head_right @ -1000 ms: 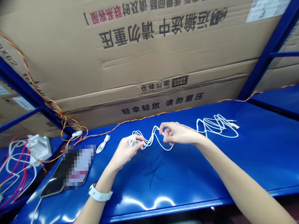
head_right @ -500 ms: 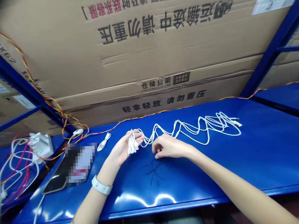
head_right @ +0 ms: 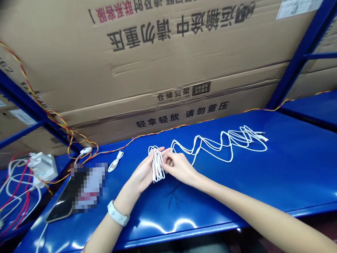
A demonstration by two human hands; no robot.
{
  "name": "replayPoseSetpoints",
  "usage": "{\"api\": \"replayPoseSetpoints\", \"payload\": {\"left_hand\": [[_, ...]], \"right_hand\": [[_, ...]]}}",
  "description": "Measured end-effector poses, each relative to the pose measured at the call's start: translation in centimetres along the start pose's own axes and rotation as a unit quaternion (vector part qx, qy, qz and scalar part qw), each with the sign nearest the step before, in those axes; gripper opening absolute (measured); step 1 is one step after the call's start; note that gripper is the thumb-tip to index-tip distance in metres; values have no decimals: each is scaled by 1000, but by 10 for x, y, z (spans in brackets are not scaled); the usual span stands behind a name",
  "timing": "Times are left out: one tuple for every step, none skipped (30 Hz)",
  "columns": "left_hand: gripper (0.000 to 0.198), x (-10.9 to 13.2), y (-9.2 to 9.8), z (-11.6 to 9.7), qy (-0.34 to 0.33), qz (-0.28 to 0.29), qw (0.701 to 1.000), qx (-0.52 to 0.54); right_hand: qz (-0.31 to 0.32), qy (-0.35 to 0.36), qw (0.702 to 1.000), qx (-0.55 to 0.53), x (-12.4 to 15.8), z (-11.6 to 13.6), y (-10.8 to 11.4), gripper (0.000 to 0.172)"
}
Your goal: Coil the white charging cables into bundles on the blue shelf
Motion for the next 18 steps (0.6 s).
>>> {"api": "replayPoseSetpoints", "payload": {"left_hand": [[37, -1, 0, 0, 8, -13, 1000, 6], [38, -2, 1, 0, 16, -24, 999, 14], [40, -3, 1, -1, 21, -31, 999, 26], [42, -4, 2, -1, 22, -32, 998, 40], [43, -5, 3, -2, 20, -27, 998, 55], [45, -6, 4, -4, 15, -19, 997, 70], [46, -7, 5, -5, 8, -12, 997, 81], [47, -7, 7, -6, 1, -9, 996, 90], [48, -8, 9, -7, -5, -8, 995, 95], [48, -8, 12, -8, -10, -8, 995, 97], [49, -9, 15, -9, -15, -11, 995, 97], [49, -10, 18, -10, -20, -18, 995, 96], [50, -11, 21, -10, -24, -26, 995, 94], [50, -12, 24, -11, -29, -36, 995, 91], [50, -14, 28, -13, -34, -49, 994, 88], [50, -15, 31, -14, -38, -61, 994, 86], [49, -16, 33, -16, -43, -69, 993, 82], [48, -16, 35, -19, -47, -75, 993, 76]], "right_hand": [[2, -8, 1000, -20, -1, -1, 2, 14], [5, -20, 999, -43, -3, 0, 5, 14], [7, -34, 997, -66, -4, 1, 10, 13], [6, -47, 995, -85, -7, 4, 17, 12], [3, -58, 993, -98, -9, 7, 25, 11], [-5, -64, 992, -105, -11, 11, 35, 11], [-20, -64, 992, -107, -12, 16, 47, 10], [-36, -63, 992, -105, -13, 21, 60, 8], [-59, -56, 992, -97, -14, 25, 74, 6], [-98, -47, 990, -86, -13, 29, 90, 7], [-133, -44, 987, -72, -11, 30, 106, 10], [-180, -35, 982, -55, -9, 30, 124, 12], [-221, -26, 974, -40, -6, 28, 143, 13], [-263, -27, 964, -24, -3, 22, 161, 14], [-317, -29, 948, -6, 0, 14, 181, 14], [-365, -26, 930, 20, 4, 3, 200, 17], [-409, -34, 910, 62, 8, -10, 220, 21], [-463, -52, 875, 130, 12, -24, 239, 23]]}}
Point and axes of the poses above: each hand's wrist, its own x-axis away from the middle knuckle, its own y-axis out of the back of the hand, z = x × y, the point moved 1 cm from there along -x, towards the middle knuckle, and after that the axes turned 5 degrees about -x, right-handed, at the moved point
